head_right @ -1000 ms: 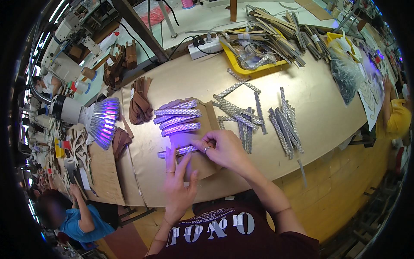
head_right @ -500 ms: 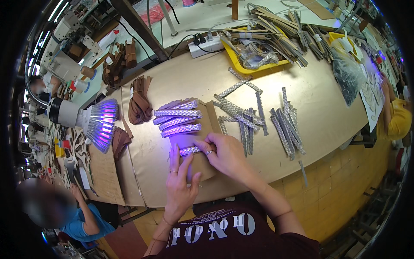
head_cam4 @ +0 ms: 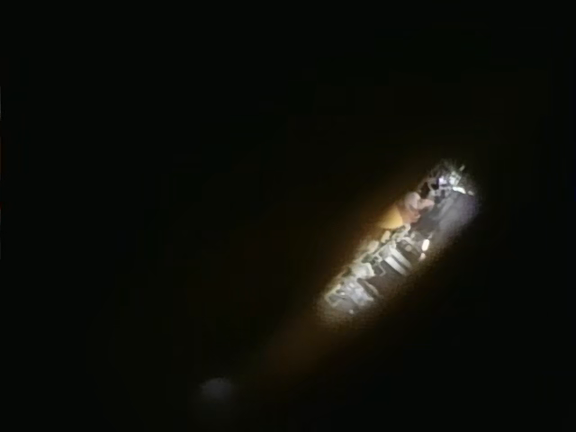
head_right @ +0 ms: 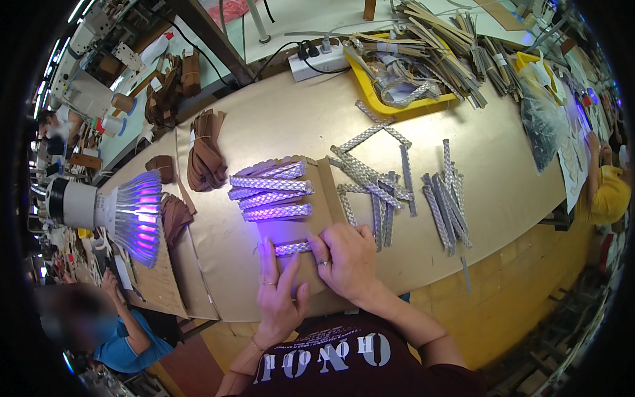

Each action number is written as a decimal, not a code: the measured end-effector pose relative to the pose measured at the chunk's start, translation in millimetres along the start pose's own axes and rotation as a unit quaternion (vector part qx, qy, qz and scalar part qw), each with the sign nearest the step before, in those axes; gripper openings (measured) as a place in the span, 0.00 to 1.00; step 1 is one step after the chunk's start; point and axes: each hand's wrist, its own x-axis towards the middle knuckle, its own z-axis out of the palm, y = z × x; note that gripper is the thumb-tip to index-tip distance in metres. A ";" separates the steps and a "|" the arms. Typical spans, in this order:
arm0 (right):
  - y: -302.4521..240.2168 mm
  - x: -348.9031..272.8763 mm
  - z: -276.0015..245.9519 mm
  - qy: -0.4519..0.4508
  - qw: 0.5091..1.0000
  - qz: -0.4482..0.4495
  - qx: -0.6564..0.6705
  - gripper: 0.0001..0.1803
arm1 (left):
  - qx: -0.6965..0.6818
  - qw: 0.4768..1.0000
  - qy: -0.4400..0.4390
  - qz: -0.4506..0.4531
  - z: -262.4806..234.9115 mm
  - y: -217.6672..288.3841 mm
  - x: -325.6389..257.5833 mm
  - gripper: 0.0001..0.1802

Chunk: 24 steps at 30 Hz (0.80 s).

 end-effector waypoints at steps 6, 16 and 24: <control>8.2 -2.9 2.4 0.007 0.999 -0.045 -0.026 0.13 | 0.076 0.996 -0.015 0.034 -1.9 -1.7 1.7 0.24; -3.9 9.8 -19.5 -0.083 0.996 0.012 0.028 0.15 | 0.149 0.987 -0.021 0.050 -6.4 4.5 9.2 0.21; -0.5 10.2 -14.2 -0.099 0.994 0.039 0.011 0.14 | 0.137 0.989 -0.033 0.051 -8.1 4.9 8.7 0.23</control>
